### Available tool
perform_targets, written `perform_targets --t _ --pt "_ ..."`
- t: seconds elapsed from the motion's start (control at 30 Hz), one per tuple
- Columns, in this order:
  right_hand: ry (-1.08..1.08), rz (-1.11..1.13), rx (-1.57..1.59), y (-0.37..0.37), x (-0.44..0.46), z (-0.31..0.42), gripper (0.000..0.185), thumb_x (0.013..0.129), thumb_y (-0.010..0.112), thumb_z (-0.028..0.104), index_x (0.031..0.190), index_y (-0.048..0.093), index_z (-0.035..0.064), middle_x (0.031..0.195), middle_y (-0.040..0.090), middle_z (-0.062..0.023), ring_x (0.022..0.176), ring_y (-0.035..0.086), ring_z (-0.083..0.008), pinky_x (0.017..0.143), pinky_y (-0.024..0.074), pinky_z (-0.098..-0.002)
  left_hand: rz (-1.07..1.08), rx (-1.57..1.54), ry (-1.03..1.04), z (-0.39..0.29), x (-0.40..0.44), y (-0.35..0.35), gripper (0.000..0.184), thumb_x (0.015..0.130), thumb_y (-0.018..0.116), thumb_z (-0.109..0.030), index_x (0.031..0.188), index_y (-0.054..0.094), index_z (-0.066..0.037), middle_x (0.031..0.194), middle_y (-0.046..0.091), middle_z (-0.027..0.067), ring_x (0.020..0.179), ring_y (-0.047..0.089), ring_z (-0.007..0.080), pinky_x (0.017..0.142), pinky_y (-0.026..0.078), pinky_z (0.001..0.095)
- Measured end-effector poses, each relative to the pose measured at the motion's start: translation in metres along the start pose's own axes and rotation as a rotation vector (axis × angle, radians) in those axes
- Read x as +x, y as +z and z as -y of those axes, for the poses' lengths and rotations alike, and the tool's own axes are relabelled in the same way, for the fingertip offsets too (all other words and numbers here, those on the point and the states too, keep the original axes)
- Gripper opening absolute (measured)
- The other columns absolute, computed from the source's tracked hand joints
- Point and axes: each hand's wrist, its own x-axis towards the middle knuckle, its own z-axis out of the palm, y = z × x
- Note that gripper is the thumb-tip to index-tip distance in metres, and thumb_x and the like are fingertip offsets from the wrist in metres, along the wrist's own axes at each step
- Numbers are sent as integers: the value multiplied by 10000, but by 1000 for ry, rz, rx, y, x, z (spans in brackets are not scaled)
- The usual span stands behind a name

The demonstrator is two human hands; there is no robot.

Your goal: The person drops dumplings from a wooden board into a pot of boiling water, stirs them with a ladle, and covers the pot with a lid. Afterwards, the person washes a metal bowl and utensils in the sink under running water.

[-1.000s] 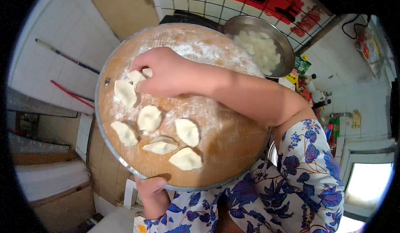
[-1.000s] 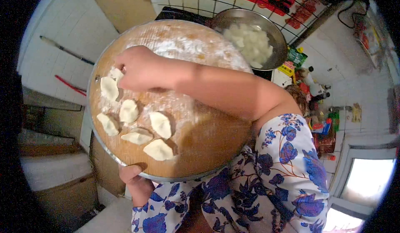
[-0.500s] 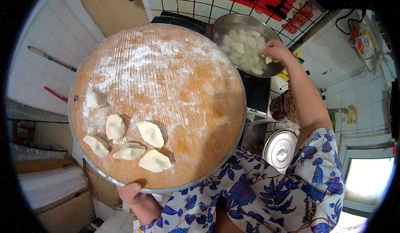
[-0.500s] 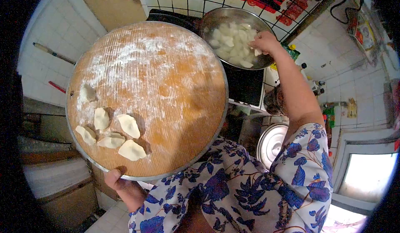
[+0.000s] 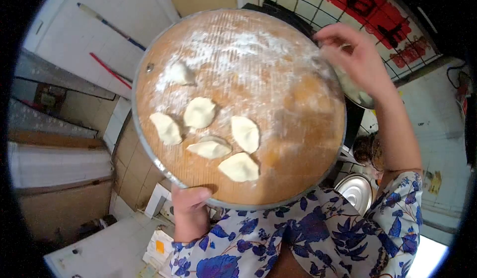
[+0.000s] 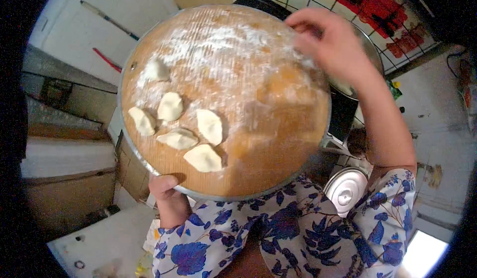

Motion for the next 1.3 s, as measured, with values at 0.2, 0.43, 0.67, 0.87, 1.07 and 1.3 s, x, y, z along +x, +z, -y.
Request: perform_targets --t 0.2,0.43,0.67,0.87,1.07,1.3 --pt "-477 418 16 88 -29 74 469 720 754 265 1109 577 72 1107 555 -124 1018 540 -311 873 443 -378 127 -45 -25 2 5 1 901 569 715 -118 1348 308 77 1283 489 217 1168 505 357 1009 396 438" --pt "-283 542 52 108 -43 97 468 665 793 299 1015 572 78 1138 503 -149 1103 468 -337 916 402 -394 97 4 -100 -2 -1 3 898 565 730 -127 1340 327 77 1262 508 211 1147 525 342 993 413 423" --pt "-308 462 117 93 -55 71 363 666 767 211 957 593 83 1073 506 -135 1020 493 -323 853 425 -390 4 62 -15 15 2 11 855 567 737 -112 1319 372 67 1249 521 179 1137 526 310 959 429 403" --pt "52 149 295 6 -35 1 237 698 745 100 899 628 55 945 594 -31 861 567 -131 745 456 -260 7 -46 47 25 9 -6 870 549 671 -159 1319 350 86 1240 511 221 1130 514 350 977 411 429" --pt "812 -72 -104 -85 -15 -242 268 713 760 210 883 656 31 771 638 -30 642 578 -130 582 452 -288 152 -30 149 46 17 29 817 573 565 -127 1324 335 98 1285 475 225 1181 480 353 1019 375 436" --pt "535 -457 -436 -67 17 -260 369 721 745 351 932 683 55 851 672 -110 760 642 -191 704 499 -317 -22 32 31 16 7 13 848 551 638 -131 1319 353 87 1245 514 204 1137 515 345 986 407 423"
